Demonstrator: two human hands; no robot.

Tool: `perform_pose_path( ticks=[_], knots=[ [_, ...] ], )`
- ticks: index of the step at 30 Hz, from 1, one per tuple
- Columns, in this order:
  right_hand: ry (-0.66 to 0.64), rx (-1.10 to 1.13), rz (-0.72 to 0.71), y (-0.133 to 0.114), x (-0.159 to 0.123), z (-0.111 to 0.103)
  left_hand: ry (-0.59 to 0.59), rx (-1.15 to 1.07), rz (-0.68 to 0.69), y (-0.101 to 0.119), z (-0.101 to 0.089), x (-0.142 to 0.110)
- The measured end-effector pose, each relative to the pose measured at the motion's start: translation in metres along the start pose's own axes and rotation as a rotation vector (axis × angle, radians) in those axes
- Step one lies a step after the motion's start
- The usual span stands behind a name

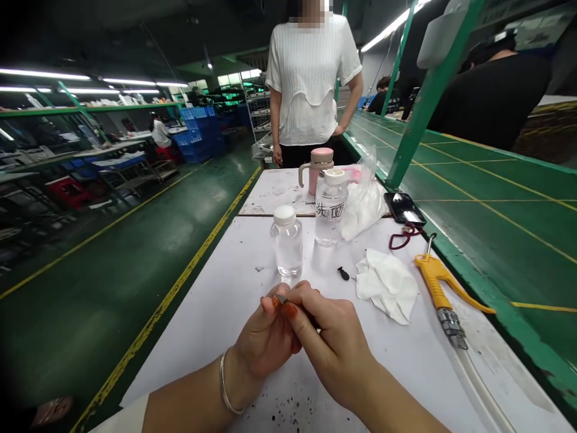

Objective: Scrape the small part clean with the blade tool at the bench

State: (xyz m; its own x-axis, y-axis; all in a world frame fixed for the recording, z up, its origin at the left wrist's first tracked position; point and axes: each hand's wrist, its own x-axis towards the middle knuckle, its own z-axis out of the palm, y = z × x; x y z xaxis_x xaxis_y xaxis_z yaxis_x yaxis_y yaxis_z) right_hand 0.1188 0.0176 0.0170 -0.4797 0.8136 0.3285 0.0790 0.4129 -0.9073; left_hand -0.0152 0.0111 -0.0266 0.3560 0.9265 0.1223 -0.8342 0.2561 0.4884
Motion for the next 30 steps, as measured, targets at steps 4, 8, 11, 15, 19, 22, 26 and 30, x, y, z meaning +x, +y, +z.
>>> perform_pose_path(
  ticks=[4, 8, 11, 15, 19, 22, 26, 30],
  knots=[
    [-0.028, -0.036, -0.020, -0.0013, -0.0026, -0.0011, 0.008, -0.021, -0.020, 0.0005, 0.0042, -0.0015],
    [-0.038, -0.057, -0.004, -0.0010, -0.0034, 0.0007, 0.005, -0.044, -0.026, 0.0010, 0.0054, -0.0030],
    [-0.041, -0.073, 0.018, -0.0005, -0.0024, 0.0026, 0.068, -0.040, -0.034, 0.0023, 0.0069, -0.0046],
    [-0.031, -0.081, 0.053, 0.0000, -0.0019, 0.0039, 0.127, -0.009, -0.054, 0.0032, 0.0080, -0.0047],
    [-0.027, -0.058, 0.083, 0.0004, -0.0028, 0.0039, 0.077, -0.029, -0.047, 0.0022, 0.0068, -0.0029],
    [-0.020, -0.077, 0.070, 0.0000, -0.0036, 0.0034, 0.096, -0.015, -0.056, 0.0020, 0.0067, -0.0030],
    [-0.023, -0.086, 0.058, -0.0021, -0.0039, 0.0028, 0.113, -0.004, -0.064, 0.0029, 0.0074, -0.0045],
    [-0.041, -0.087, 0.049, -0.0035, -0.0030, 0.0031, 0.079, -0.018, -0.056, 0.0038, 0.0072, -0.0057]
  ],
)
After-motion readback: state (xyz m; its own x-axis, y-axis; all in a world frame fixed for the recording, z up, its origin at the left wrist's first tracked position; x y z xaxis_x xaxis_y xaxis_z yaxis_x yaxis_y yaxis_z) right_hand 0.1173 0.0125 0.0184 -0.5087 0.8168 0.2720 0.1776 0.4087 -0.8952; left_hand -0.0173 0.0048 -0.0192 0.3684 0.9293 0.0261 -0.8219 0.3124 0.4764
